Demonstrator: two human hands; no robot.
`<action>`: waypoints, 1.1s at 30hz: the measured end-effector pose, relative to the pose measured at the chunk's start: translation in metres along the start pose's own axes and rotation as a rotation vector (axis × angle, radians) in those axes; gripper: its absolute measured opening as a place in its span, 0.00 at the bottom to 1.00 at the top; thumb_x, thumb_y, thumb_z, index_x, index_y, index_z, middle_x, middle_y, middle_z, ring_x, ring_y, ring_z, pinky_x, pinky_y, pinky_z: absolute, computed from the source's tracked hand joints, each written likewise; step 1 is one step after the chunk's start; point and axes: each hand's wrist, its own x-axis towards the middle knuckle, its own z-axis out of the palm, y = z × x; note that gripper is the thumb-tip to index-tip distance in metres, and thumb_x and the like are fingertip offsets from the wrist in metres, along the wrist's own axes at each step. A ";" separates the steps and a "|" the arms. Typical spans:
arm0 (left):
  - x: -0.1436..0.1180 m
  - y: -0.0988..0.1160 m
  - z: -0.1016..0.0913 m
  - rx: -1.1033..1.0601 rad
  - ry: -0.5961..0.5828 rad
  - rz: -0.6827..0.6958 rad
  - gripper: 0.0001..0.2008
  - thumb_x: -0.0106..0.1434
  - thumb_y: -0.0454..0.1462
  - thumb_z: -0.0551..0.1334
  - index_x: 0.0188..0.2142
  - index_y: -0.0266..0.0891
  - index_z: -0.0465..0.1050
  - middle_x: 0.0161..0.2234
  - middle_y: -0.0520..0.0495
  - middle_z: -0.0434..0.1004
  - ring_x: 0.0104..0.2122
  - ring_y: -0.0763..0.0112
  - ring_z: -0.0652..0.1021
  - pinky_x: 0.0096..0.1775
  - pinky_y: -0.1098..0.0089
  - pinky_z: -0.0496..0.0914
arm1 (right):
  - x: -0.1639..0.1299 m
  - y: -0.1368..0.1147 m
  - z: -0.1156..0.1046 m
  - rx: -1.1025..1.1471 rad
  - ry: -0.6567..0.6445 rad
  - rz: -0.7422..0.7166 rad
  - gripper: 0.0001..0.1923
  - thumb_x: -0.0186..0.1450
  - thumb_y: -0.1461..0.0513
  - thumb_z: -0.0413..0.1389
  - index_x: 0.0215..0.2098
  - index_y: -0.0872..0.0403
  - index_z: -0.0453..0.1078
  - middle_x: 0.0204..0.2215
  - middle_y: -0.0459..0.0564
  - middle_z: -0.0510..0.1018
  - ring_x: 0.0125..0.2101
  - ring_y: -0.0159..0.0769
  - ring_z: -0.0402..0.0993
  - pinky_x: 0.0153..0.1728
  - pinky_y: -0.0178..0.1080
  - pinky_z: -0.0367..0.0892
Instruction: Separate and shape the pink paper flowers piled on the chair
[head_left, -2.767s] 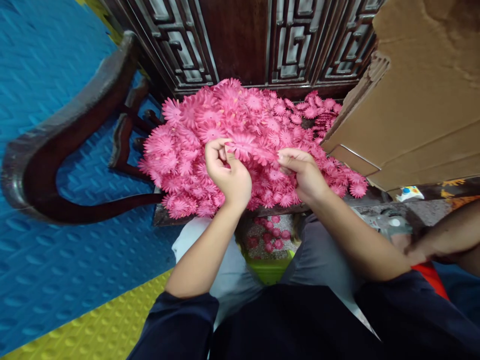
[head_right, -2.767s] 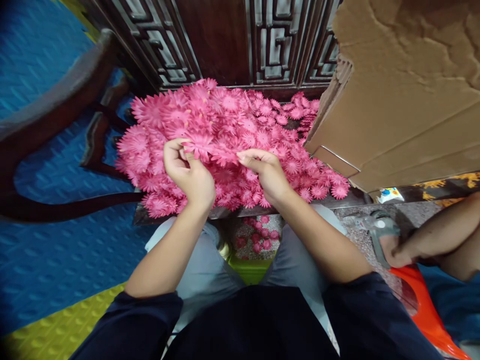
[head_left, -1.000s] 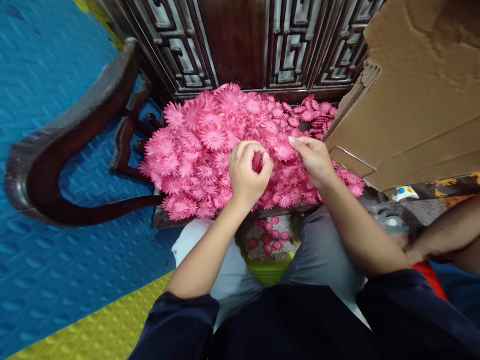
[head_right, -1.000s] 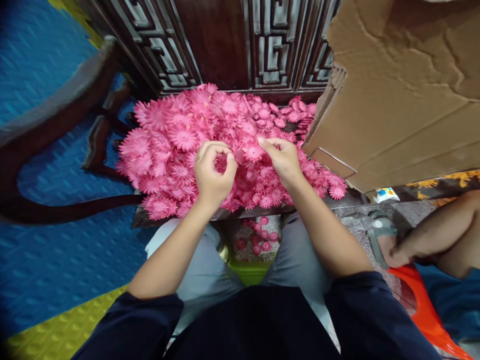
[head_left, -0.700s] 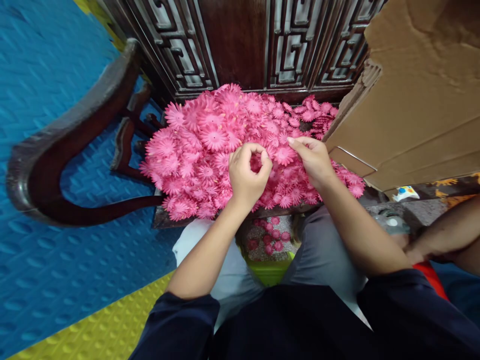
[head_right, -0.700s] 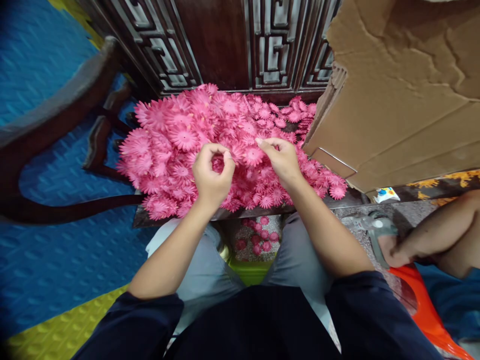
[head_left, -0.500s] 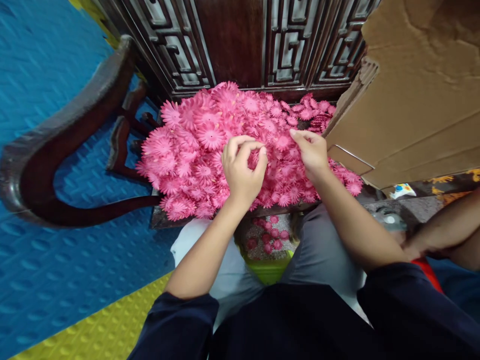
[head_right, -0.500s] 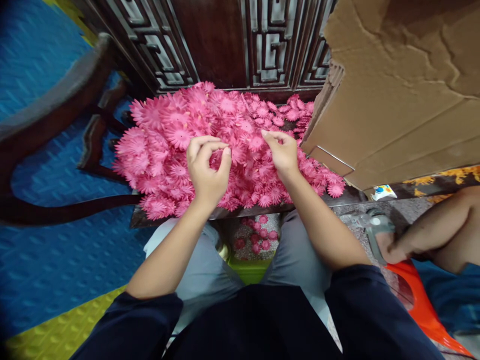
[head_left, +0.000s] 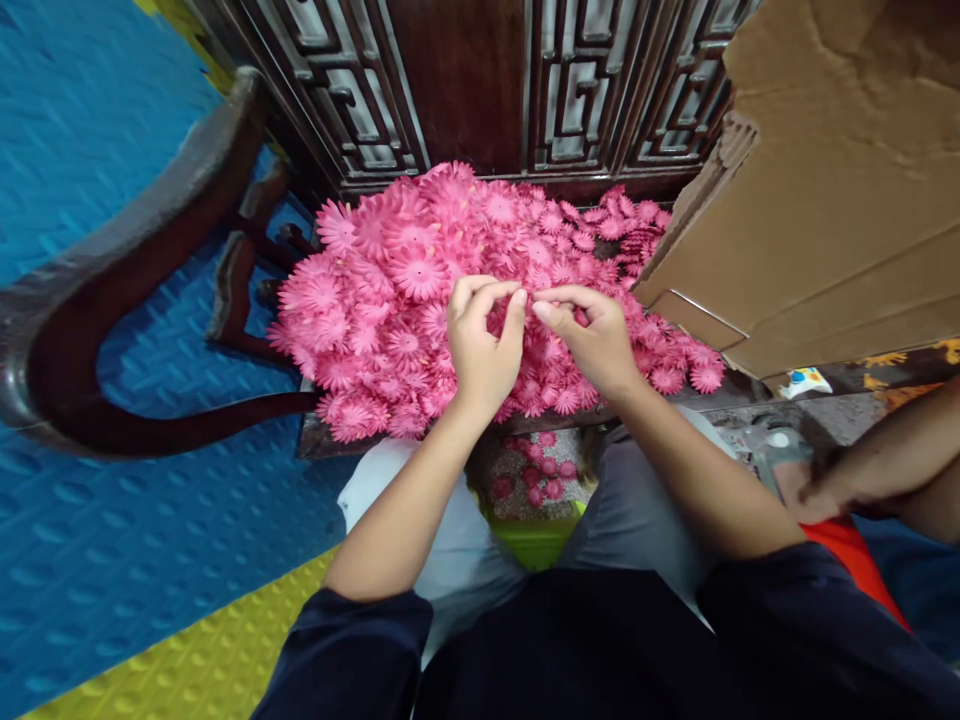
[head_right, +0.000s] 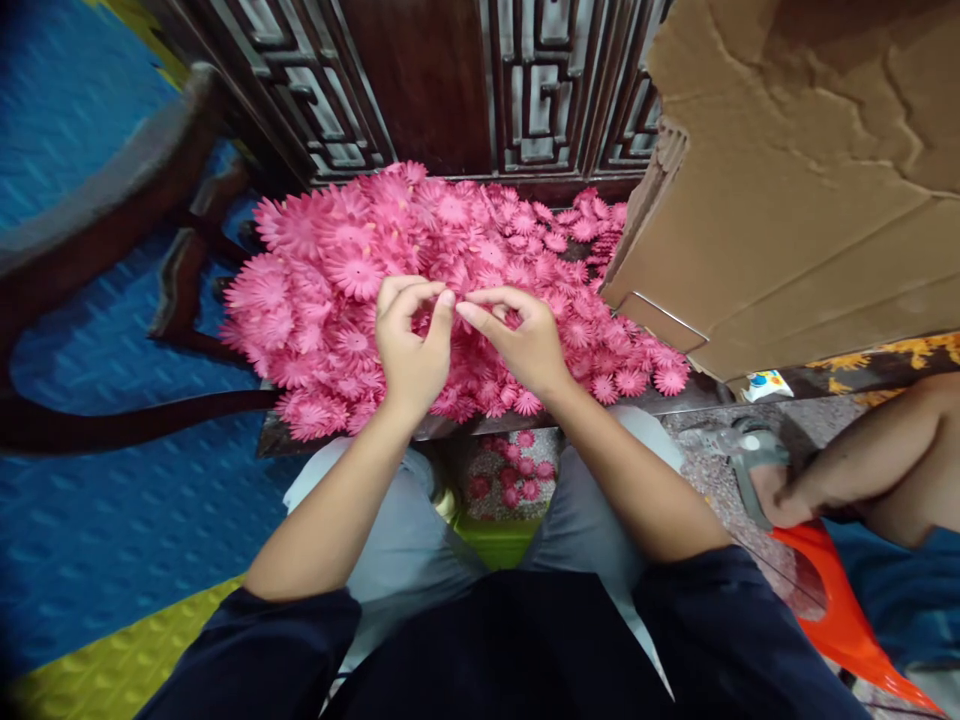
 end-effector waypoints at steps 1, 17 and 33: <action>0.000 0.000 0.000 -0.007 -0.009 0.007 0.06 0.62 0.39 0.58 0.32 0.40 0.72 0.34 0.48 0.70 0.39 0.70 0.72 0.45 0.68 0.67 | -0.001 0.000 0.001 0.014 -0.010 0.019 0.10 0.54 0.56 0.60 0.30 0.53 0.74 0.23 0.41 0.71 0.22 0.24 0.58 0.29 0.34 0.61; -0.002 -0.003 -0.002 -0.008 -0.017 0.021 0.13 0.62 0.43 0.58 0.45 0.42 0.67 0.38 0.46 0.70 0.40 0.69 0.72 0.44 0.66 0.67 | 0.004 0.013 -0.005 0.034 0.002 0.043 0.07 0.55 0.63 0.55 0.20 0.54 0.65 0.18 0.40 0.62 0.23 0.25 0.57 0.29 0.33 0.56; 0.001 -0.001 -0.003 -0.181 0.016 -0.174 0.12 0.59 0.39 0.62 0.43 0.44 0.64 0.35 0.50 0.74 0.33 0.75 0.75 0.35 0.72 0.70 | 0.005 0.010 -0.008 0.181 -0.120 0.082 0.16 0.56 0.48 0.56 0.24 0.52 0.69 0.20 0.42 0.63 0.25 0.27 0.58 0.30 0.34 0.58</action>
